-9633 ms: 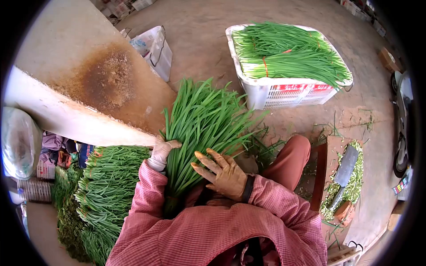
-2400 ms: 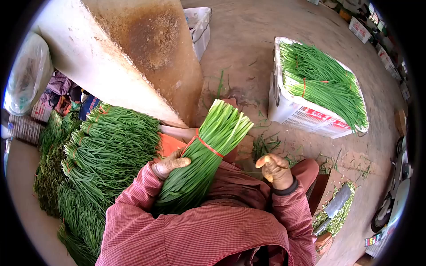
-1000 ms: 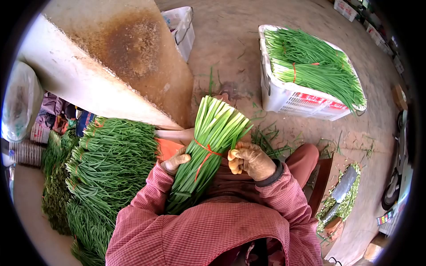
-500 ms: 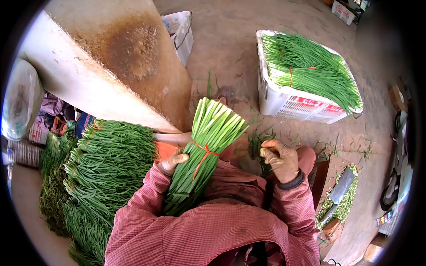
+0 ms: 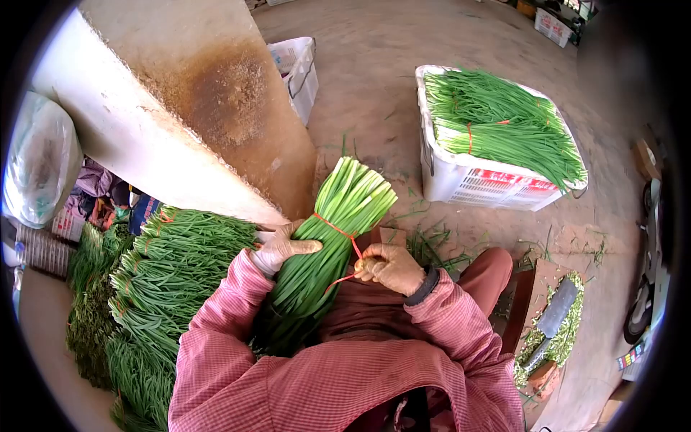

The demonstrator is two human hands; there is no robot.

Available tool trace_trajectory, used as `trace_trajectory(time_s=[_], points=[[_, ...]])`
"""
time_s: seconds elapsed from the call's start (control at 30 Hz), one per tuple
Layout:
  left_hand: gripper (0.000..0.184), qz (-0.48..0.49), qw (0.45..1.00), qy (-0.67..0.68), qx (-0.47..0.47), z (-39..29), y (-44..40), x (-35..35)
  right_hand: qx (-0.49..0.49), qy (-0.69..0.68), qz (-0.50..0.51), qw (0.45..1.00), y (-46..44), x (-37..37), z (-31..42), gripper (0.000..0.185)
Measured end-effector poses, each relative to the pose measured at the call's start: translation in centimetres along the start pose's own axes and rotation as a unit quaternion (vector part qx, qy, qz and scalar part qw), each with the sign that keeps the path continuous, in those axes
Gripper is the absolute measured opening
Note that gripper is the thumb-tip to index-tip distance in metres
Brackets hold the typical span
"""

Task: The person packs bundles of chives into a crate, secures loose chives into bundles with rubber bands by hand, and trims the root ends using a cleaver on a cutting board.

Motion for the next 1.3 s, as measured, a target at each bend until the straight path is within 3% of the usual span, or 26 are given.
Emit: trace_trajectory(time_s=[0.03, 0.1, 0.17, 0.23, 0.3, 0.37, 0.4, 0.47, 0.53, 0.57, 0.6, 0.63, 0.67, 0.7, 0.73, 0.8, 0.83, 0.9, 0.97, 1.0, 1.1, 1.13, 1.17, 1.2, 1.23, 1.3], points=[[0.063, -0.003, 1.000, -0.017, -0.012, 1.0, -0.5, -0.3, -0.010, 0.021, -0.006, 1.000, 0.8, -0.1, -0.5, 0.009], [0.074, 0.015, 0.996, -0.087, -0.025, 1.5, -0.9, 0.2, -0.235, 0.216, -0.094, 0.943, 3.1, -0.5, 2.0, 0.011], [0.086, -0.017, 0.956, -0.278, 0.094, -0.7, -1.1, 0.0, -0.372, 0.261, -0.186, 0.871, 5.1, -0.2, 4.7, 0.016], [0.105, -0.087, 0.965, -0.234, 0.085, -3.2, 0.2, 1.0, -0.273, 0.155, -0.166, 0.935, 3.4, -0.4, 4.0, 0.019], [0.106, -0.094, 0.915, -0.368, 0.134, -3.5, 0.5, 1.9, -0.310, -0.041, -0.123, 0.942, 2.0, 0.1, 3.9, 0.020], [0.101, -0.118, 0.808, -0.554, 0.160, -3.7, 1.7, 4.4, -0.351, -0.005, -0.105, 0.931, 2.2, 2.2, 6.0, 0.021], [0.096, -0.225, 0.655, -0.660, 0.290, -1.8, 1.6, 3.9, -0.383, 0.001, -0.108, 0.917, 1.7, 3.2, 6.8, 0.021], [0.067, -0.333, 0.570, -0.731, 0.175, 2.1, -0.7, 0.5, -0.442, 0.042, -0.115, 0.888, 1.3, 4.5, 9.1, 0.014], [0.048, -0.585, 0.659, -0.432, 0.193, 0.5, 1.2, -1.3, -0.389, 0.045, -0.074, 0.917, -1.9, 6.5, 7.8, 0.017], [0.040, -0.601, 0.737, -0.245, 0.189, 0.2, 1.4, -0.9, -0.332, -0.215, -0.004, 0.918, -4.6, 7.3, 6.1, 0.011], [0.035, -0.619, 0.760, -0.041, 0.195, 0.2, 1.8, 0.1, -0.258, -0.460, 0.067, 0.847, -7.4, 8.8, 4.6, 0.005], [0.036, -0.601, 0.764, -0.012, 0.236, 0.1, 1.1, -0.3, -0.171, -0.669, 0.139, 0.709, -9.8, 10.5, 3.8, 0.004], [0.038, -0.562, 0.775, -0.022, 0.289, 0.1, 0.4, -1.2, -0.367, -0.688, 0.234, 0.581, -8.4, 9.3, 7.4, 0.022], [0.040, -0.530, 0.781, -0.027, 0.330, 0.0, -0.2, -1.5, -0.242, -0.680, 0.203, 0.662, -10.7, 10.3, 4.3, 0.002], [0.043, -0.507, 0.787, -0.032, 0.349, 0.0, -0.9, -1.7, -0.253, -0.679, 0.193, 0.661, -10.6, 9.1, 4.1, 0.002], [0.041, -0.390, 0.862, 0.107, 0.304, -1.5, -1.9, 0.9, -0.396, -0.377, 0.072, 0.834, -8.3, 6.7, 4.4, 0.008], [0.040, -0.339, 0.885, 0.175, 0.267, -2.0, -2.1, 2.4, -0.434, -0.205, 0.007, 0.877, -6.7, 6.7, 4.2, 0.011], [0.038, -0.194, 0.951, 0.182, 0.158, -1.0, -4.9, 1.8, -0.462, 0.158, -0.103, 0.866, -4.3, 8.1, 3.9, 0.018], [0.038, -0.130, 0.966, 0.200, 0.097, -0.4, -5.4, 2.2, -0.363, 0.333, -0.032, 0.869, -5.1, 9.5, 0.9, 0.021], [0.038, -0.119, 0.967, 0.210, 0.083, -0.3, -5.4, 2.4, -0.367, 0.334, -0.038, 0.867, -4.1, 8.8, 1.7, 0.021], [0.047, -0.131, 0.927, -0.114, 0.332, -3.8, -2.4, 2.6, -0.478, 0.294, -0.006, 0.828, 2.1, 7.0, 6.1, 0.038], [0.056, -0.118, 0.956, -0.049, 0.264, -3.7, -2.6, 0.7, -0.516, 0.282, 0.008, 0.809, 4.5, 6.0, 7.9, 0.044], [0.065, -0.112, 0.974, 0.020, 0.194, -3.4, -2.6, -1.2, -0.511, 0.286, -0.057, 0.808, 6.3, 3.1, 9.7, 0.057], [0.067, -0.111, 0.965, -0.095, 0.216, -5.0, -0.9, -2.4, -0.493, 0.329, -0.124, 0.796, 8.4, -0.4, 12.2, 0.070], [0.070, -0.113, 0.944, -0.205, 0.232, -6.4, 0.8, -4.5, -0.470, 0.260, -0.178, 0.824, 9.7, -4.4, 13.9, 0.080], [0.081, -0.038, 0.957, -0.172, 0.231, -8.6, 3.3, -8.1, -0.462, 0.195, -0.167, 0.849, 9.4, -6.5, 16.4, 0.107]])
Point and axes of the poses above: each hand's wrist, its own y-axis away from the middle knuckle, its own x-axis out of the palm, z = x × y, the point moved 10 cm from there along -y, towards the middle knuckle, and after that the axes turned 1 degree about -z, right-handed, at the moved point
